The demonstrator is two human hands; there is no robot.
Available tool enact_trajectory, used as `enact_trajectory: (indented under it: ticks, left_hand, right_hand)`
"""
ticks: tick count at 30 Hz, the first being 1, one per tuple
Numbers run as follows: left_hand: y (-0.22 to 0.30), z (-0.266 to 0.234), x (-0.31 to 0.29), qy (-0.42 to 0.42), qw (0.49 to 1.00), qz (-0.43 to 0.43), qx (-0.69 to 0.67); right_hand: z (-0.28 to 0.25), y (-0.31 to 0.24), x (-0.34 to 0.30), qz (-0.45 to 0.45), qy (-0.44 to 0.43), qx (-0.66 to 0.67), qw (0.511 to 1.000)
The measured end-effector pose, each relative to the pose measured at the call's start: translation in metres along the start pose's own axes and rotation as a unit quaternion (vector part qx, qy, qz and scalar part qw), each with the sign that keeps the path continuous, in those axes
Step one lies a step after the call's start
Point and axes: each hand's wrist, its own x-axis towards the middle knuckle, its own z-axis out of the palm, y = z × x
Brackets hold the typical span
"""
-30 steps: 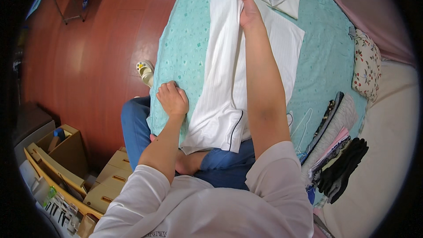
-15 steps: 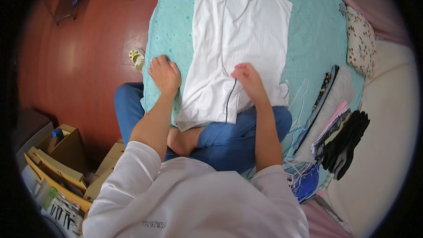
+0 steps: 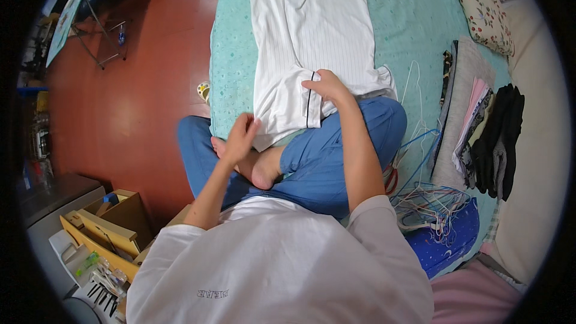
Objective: The person folds a collared shirt on a bed, then uses shears to cut loose threads from a white garment before unfolding and smoothing it.
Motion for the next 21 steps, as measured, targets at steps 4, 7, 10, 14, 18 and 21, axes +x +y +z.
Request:
enact_trajectory:
  ticks: [4, 7, 10, 14, 18, 21]
  left_hand:
    - [0.022, 0.002, -0.03, 0.0, 1.0, 0.001, 0.03]
    - [0.048, -0.004, -0.042, 0.022, 0.991, -0.114, -0.062]
    - [0.056, -0.007, -0.06, 0.003, 0.986, -0.042, 0.164]
    - [0.043, -0.01, -0.048, -0.08, 0.971, -0.012, 0.224]
    - [0.084, -0.025, -0.002, -0.131, 0.951, -0.011, 0.281]
    - [0.089, 0.005, 0.045, 0.018, 0.991, 0.106, 0.083]
  right_hand:
    - [-0.002, 0.019, 0.002, -0.052, -0.005, 0.031, 0.998]
    - [-0.005, 0.03, 0.008, -0.086, 0.064, 0.001, 0.994]
    - [-0.004, 0.03, 0.007, -0.073, 0.101, -0.11, 0.986]
    - [0.0, 0.033, 0.014, -0.088, 0.139, -0.207, 0.964]
    - [-0.006, 0.034, 0.015, -0.088, 0.137, -0.216, 0.963]
    - [-0.004, 0.03, 0.019, -0.101, 0.107, -0.199, 0.969]
